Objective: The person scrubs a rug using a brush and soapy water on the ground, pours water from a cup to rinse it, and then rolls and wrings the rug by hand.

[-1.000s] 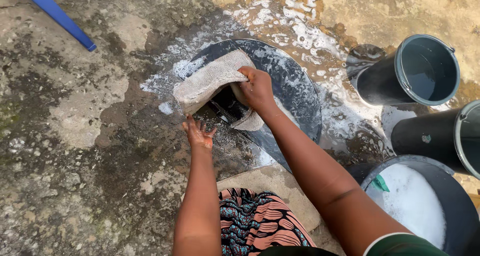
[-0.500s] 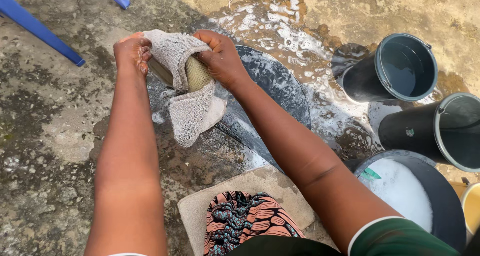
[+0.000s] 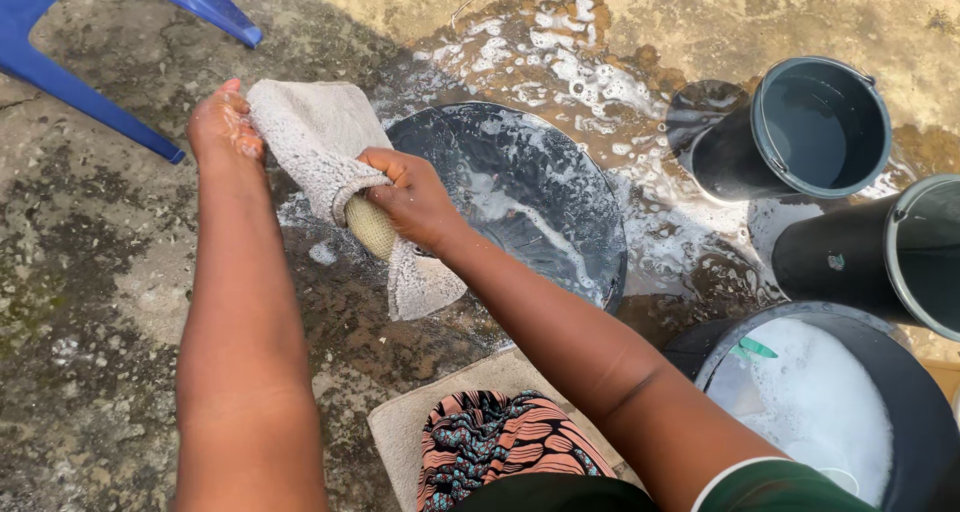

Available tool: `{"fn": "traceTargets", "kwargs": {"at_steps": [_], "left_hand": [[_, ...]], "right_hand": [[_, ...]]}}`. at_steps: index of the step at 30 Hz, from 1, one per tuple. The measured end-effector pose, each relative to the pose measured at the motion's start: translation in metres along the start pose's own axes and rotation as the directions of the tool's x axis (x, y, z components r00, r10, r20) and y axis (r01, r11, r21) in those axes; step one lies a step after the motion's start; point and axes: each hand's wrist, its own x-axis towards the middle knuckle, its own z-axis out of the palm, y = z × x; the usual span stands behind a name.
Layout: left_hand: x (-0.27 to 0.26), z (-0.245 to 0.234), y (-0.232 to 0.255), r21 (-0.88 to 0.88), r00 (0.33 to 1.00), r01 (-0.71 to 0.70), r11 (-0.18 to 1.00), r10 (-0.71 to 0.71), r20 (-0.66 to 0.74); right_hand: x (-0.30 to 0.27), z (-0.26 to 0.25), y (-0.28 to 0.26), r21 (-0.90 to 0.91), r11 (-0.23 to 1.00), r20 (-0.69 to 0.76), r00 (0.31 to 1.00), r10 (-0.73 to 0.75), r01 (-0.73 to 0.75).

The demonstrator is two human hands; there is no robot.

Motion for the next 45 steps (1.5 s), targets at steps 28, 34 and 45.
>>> {"fn": "traceTargets", "kwargs": {"at_steps": [28, 34, 45], "left_hand": [[-0.023, -0.068, -0.578, 0.649, 0.858, 0.202, 0.734, -0.452, 0.245], [-0.012, -0.154, -0.572, 0.709, 0.927, 0.261, 0.655, -0.375, 0.005], [-0.015, -0.161, -0.607, 0.606, 0.897, 0.332, 0.722, -0.441, 0.034]], "right_hand": [[-0.21, -0.34, 0.375, 0.509, 0.704, -0.76, 0.126, 0.638, -0.495], [-0.232, -0.334, 0.419, 0.401, 0.672, -0.779, 0.154, 0.608, -0.622], [-0.262, -0.332, 0.427, 0.817, 0.573, -0.528, 0.468, 0.708, 0.055]]}}
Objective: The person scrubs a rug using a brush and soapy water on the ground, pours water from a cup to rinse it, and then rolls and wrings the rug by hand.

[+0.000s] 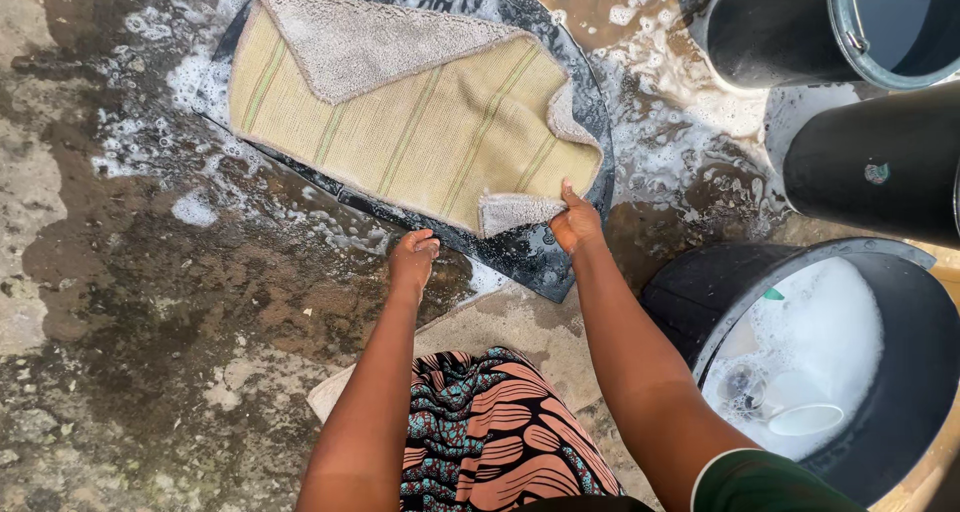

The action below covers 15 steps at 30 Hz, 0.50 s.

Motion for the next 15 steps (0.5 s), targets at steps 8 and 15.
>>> {"fn": "traceTargets", "kwargs": {"at_steps": [8, 15], "left_hand": [[0.005, -0.006, 0.036, 0.275, 0.975, -0.168, 0.947, 0.201, -0.094], [0.046, -0.047, 0.153, 0.916, 0.797, -0.271, 0.296, 0.602, 0.041]], "right_hand": [[-0.013, 0.006, -0.003, -0.916, 0.384, -0.201, 0.69, -0.695, 0.12], [-0.033, 0.162, 0.013, -0.736, -0.299, 0.66, 0.548, -0.513, 0.607]]}}
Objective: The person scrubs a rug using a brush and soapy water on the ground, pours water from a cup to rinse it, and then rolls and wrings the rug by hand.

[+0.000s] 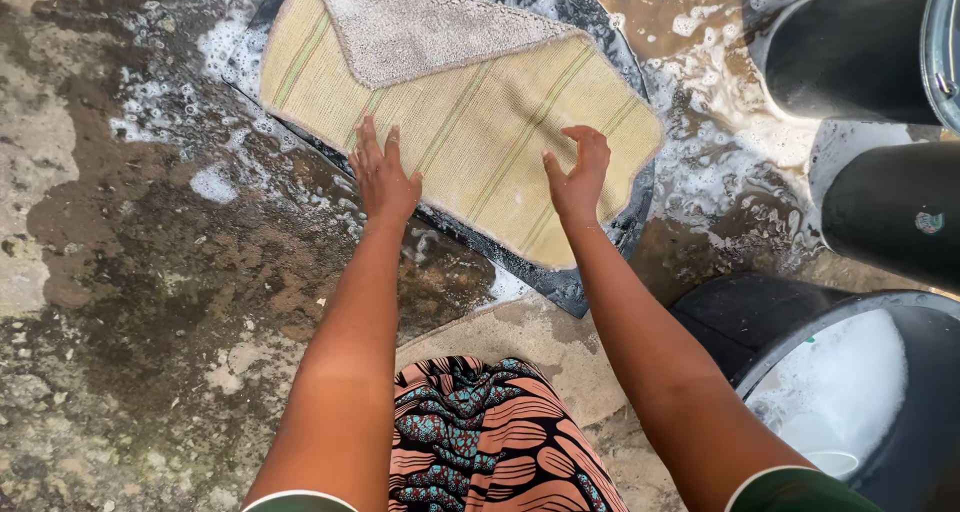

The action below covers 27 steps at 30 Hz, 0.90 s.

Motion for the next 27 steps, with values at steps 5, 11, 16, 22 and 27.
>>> {"fn": "traceTargets", "kwargs": {"at_steps": [5, 11, 16, 22, 27], "left_hand": [[0.082, -0.022, -0.03, 0.001, 0.882, 0.362, 0.932, -0.343, 0.322], [0.089, -0.017, -0.037, 0.058, 0.841, 0.337, 0.94, -0.328, 0.431], [0.09, -0.028, -0.034, 0.06, 0.816, 0.363, 0.93, -0.349, 0.46], [0.093, -0.03, -0.036, 0.032, 0.815, 0.364, 0.931, -0.335, 0.473], [0.087, -0.018, -0.041, 0.016, 0.817, 0.338, 0.941, -0.302, 0.491]], "right_hand": [[0.066, 0.087, -0.044, 0.076, 0.988, 0.228, 0.963, -0.147, 0.133], [0.146, 0.223, -0.082, 0.147, 0.946, 0.307, 0.895, -0.322, 0.29], [0.193, 0.325, -0.124, -0.092, 0.912, 0.196, 0.906, -0.376, 0.399], [0.199, 0.334, -0.137, -0.106, 0.958, 0.296, 0.928, -0.225, 0.266], [0.18, 0.285, -0.103, 0.148, 0.978, 0.265, 0.947, -0.182, 0.146]]}}
